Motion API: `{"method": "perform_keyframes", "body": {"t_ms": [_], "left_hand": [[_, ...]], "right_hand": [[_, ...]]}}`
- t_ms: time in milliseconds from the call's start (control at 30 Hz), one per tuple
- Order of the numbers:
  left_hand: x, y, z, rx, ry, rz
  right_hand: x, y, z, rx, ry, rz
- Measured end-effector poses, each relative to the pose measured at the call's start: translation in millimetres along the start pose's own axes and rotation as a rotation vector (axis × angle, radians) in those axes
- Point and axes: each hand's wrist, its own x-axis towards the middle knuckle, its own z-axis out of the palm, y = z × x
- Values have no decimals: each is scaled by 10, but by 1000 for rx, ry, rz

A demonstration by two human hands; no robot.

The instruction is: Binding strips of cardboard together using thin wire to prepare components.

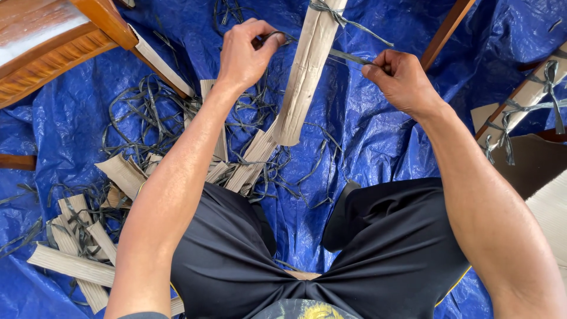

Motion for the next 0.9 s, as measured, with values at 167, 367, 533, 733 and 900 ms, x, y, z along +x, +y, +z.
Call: {"method": "perform_keyframes", "body": {"t_ms": [167, 367, 533, 733, 900], "left_hand": [[-30, -208, -132, 0, 96, -94], [-86, -494, -383, 113, 418, -119], [-120, -127, -427, 57, 217, -16], [-132, 90, -258, -94, 22, -74], [-138, 69, -17, -276, -31, -103]], "right_hand": [[-18, 348, -205, -169, 56, 40], [-1, 928, -515, -559, 362, 275], [-46, 722, -375, -805, 536, -153], [13, -80, 264, -189, 156, -190], [282, -118, 581, 31, 39, -249]]}}
